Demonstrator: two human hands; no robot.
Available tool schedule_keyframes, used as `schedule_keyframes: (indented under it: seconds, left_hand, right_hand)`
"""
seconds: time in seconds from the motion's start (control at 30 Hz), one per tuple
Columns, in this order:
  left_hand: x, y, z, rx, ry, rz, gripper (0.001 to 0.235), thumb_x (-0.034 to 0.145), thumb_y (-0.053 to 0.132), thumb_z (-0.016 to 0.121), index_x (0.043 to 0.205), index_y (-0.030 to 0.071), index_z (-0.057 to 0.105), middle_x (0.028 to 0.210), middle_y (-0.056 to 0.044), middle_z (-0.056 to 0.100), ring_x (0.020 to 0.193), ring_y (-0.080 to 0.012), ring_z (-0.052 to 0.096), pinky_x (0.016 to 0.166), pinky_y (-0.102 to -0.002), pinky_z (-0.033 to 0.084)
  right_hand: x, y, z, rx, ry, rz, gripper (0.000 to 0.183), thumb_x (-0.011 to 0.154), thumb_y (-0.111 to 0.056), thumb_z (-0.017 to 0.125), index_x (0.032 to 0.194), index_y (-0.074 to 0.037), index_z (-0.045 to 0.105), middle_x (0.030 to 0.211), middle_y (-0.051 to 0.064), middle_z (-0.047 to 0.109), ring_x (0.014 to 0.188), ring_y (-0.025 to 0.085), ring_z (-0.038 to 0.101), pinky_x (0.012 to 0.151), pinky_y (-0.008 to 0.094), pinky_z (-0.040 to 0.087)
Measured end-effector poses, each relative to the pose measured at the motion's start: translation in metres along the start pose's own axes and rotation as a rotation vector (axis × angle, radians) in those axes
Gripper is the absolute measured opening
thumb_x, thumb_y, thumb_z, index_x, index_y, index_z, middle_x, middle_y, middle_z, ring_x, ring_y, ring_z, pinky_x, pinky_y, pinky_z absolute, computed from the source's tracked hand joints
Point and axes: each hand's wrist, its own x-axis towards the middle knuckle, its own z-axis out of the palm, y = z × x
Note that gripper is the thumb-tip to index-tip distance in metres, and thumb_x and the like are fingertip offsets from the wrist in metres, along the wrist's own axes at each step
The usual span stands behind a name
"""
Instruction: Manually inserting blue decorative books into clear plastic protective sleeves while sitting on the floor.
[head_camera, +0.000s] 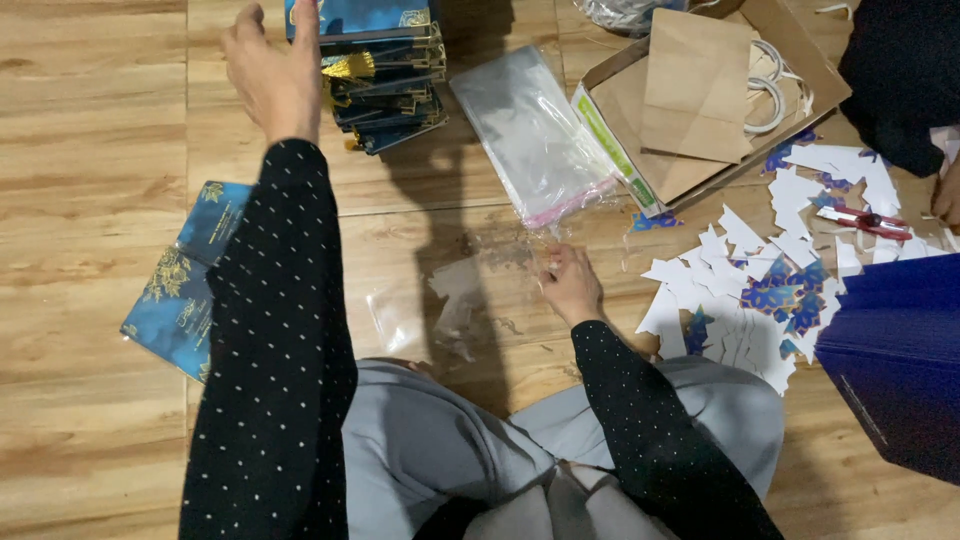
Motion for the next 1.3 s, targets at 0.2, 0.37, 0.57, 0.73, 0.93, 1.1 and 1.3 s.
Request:
schedule_keyframes:
  seconds: [0.2, 0.37, 0.57, 0.73, 0.93, 1.1, 1.3]
  left_hand:
    - [0.051, -0.022, 0.024, -0.268, -0.068, -0.200, 0.032, 0.066, 0.026, 0.086, 0.063, 0.019, 0.055, 0.068, 0.005, 0.066, 0.064, -0.0046, 0.064, 0.056, -0.024, 0.054]
    - [0.046, -0.004, 0.001, -0.433, -0.352, -0.491, 0.025, 0.072, 0.023, 0.080, 0.071, 0.013, 0.057, 0.077, -0.006, 0.062, 0.063, -0.0110, 0.054, 0.050, -0.021, 0.049]
    - [0.043, -0.001, -0.003, -0.201, -0.151, -0.295, 0.024, 0.068, 0.026, 0.082, 0.057, 0.018, 0.062, 0.070, 0.002, 0.068, 0.058, -0.0056, 0.067, 0.040, -0.016, 0.062]
    - [0.040, -0.015, 0.008, -0.137, -0.089, -0.198, 0.017, 0.069, 0.030, 0.077, 0.068, 0.017, 0.065, 0.070, 0.001, 0.068, 0.053, -0.0091, 0.065, 0.034, -0.019, 0.060]
    - [0.015, 0.003, 0.010, 0.095, 0.039, -0.015, 0.011, 0.069, 0.032, 0.065, 0.063, 0.024, 0.071, 0.065, 0.003, 0.070, 0.064, -0.0231, 0.066, 0.057, -0.040, 0.048]
    - [-0.018, 0.021, 0.009, -0.075, -0.123, 0.075, 0.017, 0.076, 0.030, 0.059, 0.083, 0.018, 0.070, 0.073, 0.005, 0.069, 0.068, -0.0122, 0.063, 0.054, -0.032, 0.046]
    - [-0.059, 0.064, -0.006, -0.526, -0.449, -0.614, 0.045, 0.058, 0.055, 0.055, 0.084, 0.020, 0.045, 0.085, 0.005, 0.055, 0.075, -0.0071, 0.054, 0.057, -0.026, 0.035]
  right_hand:
    - [0.008, -0.050, -0.047, 0.081, 0.221, -0.243, 0.035, 0.076, -0.018, 0.054, 0.110, -0.013, 0.054, 0.109, 0.008, 0.052, 0.104, 0.027, 0.049, 0.089, 0.040, 0.036]
    - [0.026, -0.103, -0.071, 0.301, 0.201, -0.383, 0.023, 0.078, -0.012, 0.055, 0.101, -0.012, 0.058, 0.100, 0.005, 0.054, 0.082, 0.020, 0.051, 0.069, 0.031, 0.040]
    - [0.031, -0.126, -0.064, 0.387, 0.154, -0.429, 0.024, 0.083, -0.011, 0.051, 0.106, -0.011, 0.054, 0.104, 0.004, 0.055, 0.092, 0.019, 0.052, 0.072, 0.029, 0.042]
    - [0.064, -0.183, -0.083, 0.625, 0.057, -0.547, 0.042, 0.092, -0.015, 0.044, 0.132, -0.012, 0.032, 0.128, 0.012, 0.044, 0.094, 0.015, 0.053, 0.075, 0.025, 0.052]
    - [0.108, -0.253, -0.106, 0.903, -0.156, -0.261, 0.070, 0.076, -0.057, 0.039, 0.133, -0.015, 0.033, 0.129, 0.008, 0.045, 0.103, 0.017, 0.053, 0.083, 0.029, 0.052]
    - [0.119, -0.252, -0.118, 1.295, -0.039, 0.111, 0.044, 0.072, -0.024, 0.065, 0.112, -0.011, 0.055, 0.101, 0.006, 0.058, 0.065, 0.012, 0.058, 0.044, 0.020, 0.052]
    - [0.117, -0.225, -0.114, 1.485, 0.007, -0.041, 0.014, 0.078, -0.011, 0.059, 0.078, -0.007, 0.046, 0.080, 0.013, 0.063, 0.069, 0.021, 0.063, 0.062, 0.033, 0.058]
